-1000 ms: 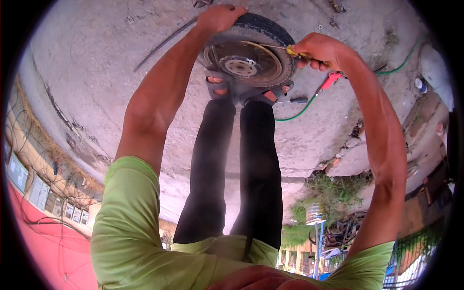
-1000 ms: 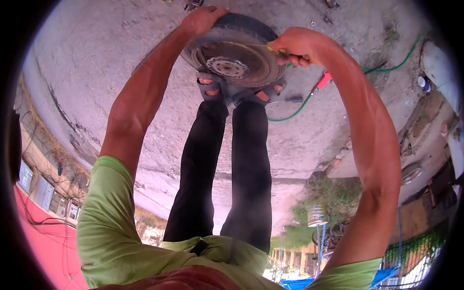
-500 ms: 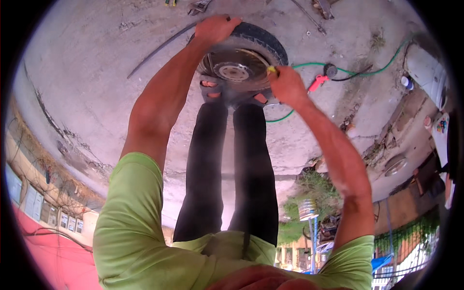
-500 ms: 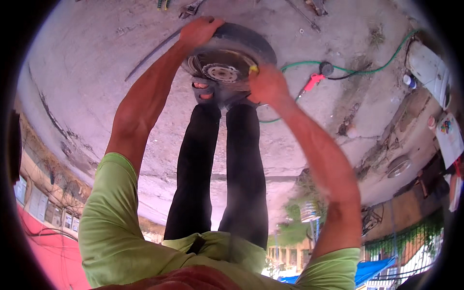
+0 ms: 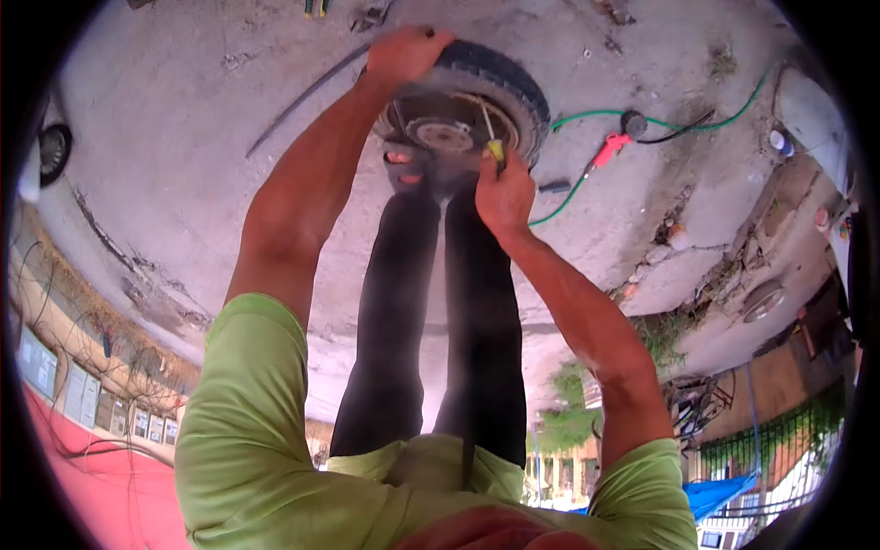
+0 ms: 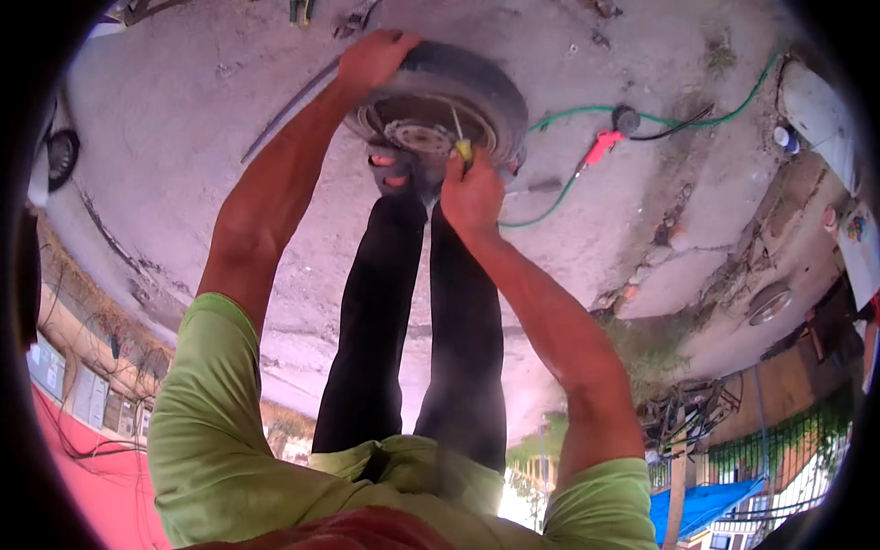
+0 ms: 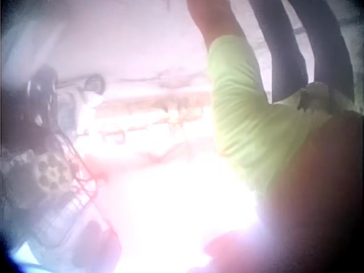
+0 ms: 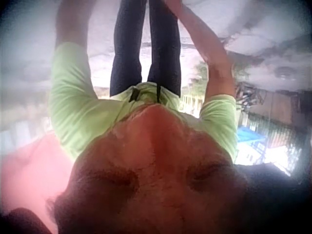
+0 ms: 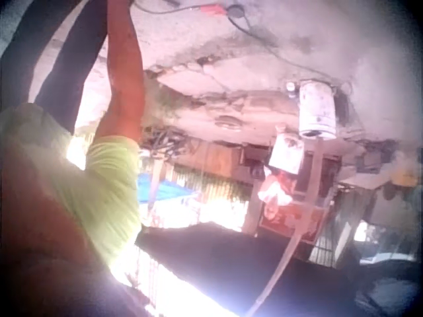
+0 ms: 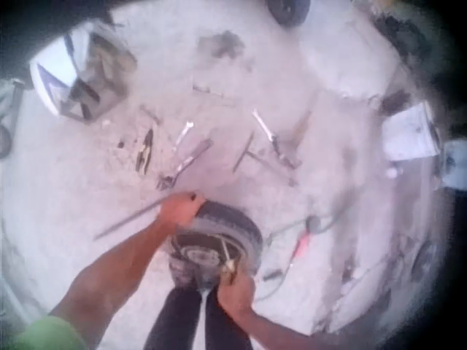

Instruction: The person removes a tire from a wheel using a screwdriver and a hammer, then fits a new tire onto the wheel by hand and using a screwdriver to pry the bead over the rim.

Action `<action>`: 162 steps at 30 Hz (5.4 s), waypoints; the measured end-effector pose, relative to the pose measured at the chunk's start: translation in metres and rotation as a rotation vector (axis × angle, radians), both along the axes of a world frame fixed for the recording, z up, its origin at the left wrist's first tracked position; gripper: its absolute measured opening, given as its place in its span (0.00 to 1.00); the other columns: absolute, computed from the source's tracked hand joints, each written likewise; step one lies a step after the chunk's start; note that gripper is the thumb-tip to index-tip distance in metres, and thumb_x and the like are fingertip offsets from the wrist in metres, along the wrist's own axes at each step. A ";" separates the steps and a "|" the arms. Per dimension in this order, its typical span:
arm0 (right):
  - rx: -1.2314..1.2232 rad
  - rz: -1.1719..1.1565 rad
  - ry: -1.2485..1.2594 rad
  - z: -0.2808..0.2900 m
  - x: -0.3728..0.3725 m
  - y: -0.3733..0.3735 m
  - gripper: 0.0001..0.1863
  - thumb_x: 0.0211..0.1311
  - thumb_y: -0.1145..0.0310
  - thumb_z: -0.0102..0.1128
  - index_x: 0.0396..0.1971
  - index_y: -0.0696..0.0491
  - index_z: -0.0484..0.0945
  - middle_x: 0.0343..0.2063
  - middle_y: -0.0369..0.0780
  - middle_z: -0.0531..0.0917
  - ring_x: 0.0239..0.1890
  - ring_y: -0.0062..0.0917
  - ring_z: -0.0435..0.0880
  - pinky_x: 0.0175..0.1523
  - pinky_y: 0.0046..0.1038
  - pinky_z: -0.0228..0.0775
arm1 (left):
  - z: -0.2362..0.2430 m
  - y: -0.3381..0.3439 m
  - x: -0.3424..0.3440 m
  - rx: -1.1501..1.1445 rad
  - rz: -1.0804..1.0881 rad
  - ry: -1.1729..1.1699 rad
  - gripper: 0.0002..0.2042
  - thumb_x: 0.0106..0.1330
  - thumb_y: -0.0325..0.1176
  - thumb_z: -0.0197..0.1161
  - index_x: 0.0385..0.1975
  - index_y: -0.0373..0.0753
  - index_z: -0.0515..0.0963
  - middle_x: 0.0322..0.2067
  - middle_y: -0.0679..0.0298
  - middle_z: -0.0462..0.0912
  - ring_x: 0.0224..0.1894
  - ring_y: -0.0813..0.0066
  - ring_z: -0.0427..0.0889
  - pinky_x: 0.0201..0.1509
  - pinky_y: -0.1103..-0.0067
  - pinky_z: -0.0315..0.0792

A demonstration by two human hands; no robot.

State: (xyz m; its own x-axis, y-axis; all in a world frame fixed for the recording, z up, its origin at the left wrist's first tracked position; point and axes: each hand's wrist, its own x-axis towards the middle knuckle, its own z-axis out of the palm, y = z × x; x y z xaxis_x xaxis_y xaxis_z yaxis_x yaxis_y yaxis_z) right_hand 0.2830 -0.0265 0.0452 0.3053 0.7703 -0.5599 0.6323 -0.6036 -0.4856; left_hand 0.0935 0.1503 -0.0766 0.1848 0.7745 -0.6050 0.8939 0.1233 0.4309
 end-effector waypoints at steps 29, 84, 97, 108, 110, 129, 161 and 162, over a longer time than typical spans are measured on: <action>0.099 0.606 -0.092 -0.080 0.140 -0.009 0.12 0.71 0.59 0.61 0.39 0.53 0.72 0.30 0.50 0.84 0.34 0.51 0.84 0.37 0.50 0.75 | -0.025 0.001 -0.004 0.093 -0.075 -0.105 0.23 0.79 0.46 0.43 0.55 0.34 0.78 0.56 0.43 0.80 0.61 0.42 0.75 0.67 0.59 0.67; 0.014 -0.418 0.104 -0.040 0.000 -0.039 0.18 0.74 0.54 0.55 0.44 0.57 0.76 0.34 0.56 0.84 0.41 0.59 0.84 0.45 0.54 0.73 | -0.033 0.015 0.002 0.147 -0.282 0.042 0.24 0.73 0.51 0.43 0.56 0.46 0.80 0.56 0.50 0.82 0.58 0.43 0.80 0.62 0.57 0.72; 0.154 -0.489 0.147 -0.124 -0.047 -0.086 0.24 0.73 0.48 0.55 0.43 0.57 0.73 0.34 0.59 0.83 0.41 0.63 0.81 0.43 0.55 0.71 | -0.020 0.005 -0.007 0.159 -0.292 0.072 0.17 0.75 0.36 0.47 0.60 0.46 0.75 0.55 0.46 0.81 0.56 0.40 0.80 0.61 0.58 0.73; -0.145 0.389 0.081 -0.142 0.092 -0.079 0.23 0.70 0.48 0.60 0.46 0.54 0.71 0.34 0.56 0.86 0.36 0.56 0.86 0.41 0.53 0.76 | -0.029 0.005 -0.014 0.207 -0.270 -0.008 0.13 0.72 0.31 0.49 0.51 0.35 0.75 0.51 0.42 0.80 0.55 0.38 0.78 0.61 0.56 0.71; -0.136 0.434 0.066 -0.127 0.108 -0.065 0.22 0.72 0.47 0.58 0.45 0.52 0.70 0.31 0.54 0.86 0.36 0.53 0.86 0.39 0.54 0.75 | -0.026 0.005 -0.016 0.205 -0.322 -0.029 0.14 0.73 0.32 0.48 0.51 0.35 0.76 0.52 0.41 0.80 0.57 0.38 0.77 0.62 0.56 0.70; -0.473 -0.136 0.603 -0.028 0.143 -0.047 0.22 0.77 0.49 0.53 0.42 0.57 0.75 0.26 0.37 0.79 0.28 0.22 0.76 0.37 0.31 0.69 | -0.050 0.014 -0.026 0.219 -0.274 -0.061 0.15 0.76 0.35 0.45 0.47 0.33 0.79 0.50 0.41 0.82 0.55 0.39 0.80 0.59 0.57 0.72; -0.621 -0.881 0.791 -0.049 0.076 -0.034 0.19 0.75 0.49 0.57 0.43 0.51 0.81 0.22 0.34 0.74 0.12 0.18 0.65 0.16 0.23 0.54 | -0.066 0.012 -0.044 0.241 -0.349 0.023 0.17 0.75 0.34 0.48 0.59 0.45 0.76 0.56 0.43 0.80 0.58 0.40 0.79 0.63 0.60 0.72; -0.429 -0.854 0.778 -0.065 0.058 -0.057 0.18 0.75 0.50 0.56 0.42 0.51 0.80 0.22 0.34 0.74 0.13 0.18 0.65 0.16 0.23 0.55 | -0.066 0.008 -0.037 0.231 -0.338 -0.003 0.17 0.75 0.35 0.48 0.59 0.45 0.76 0.56 0.43 0.80 0.58 0.40 0.79 0.63 0.60 0.72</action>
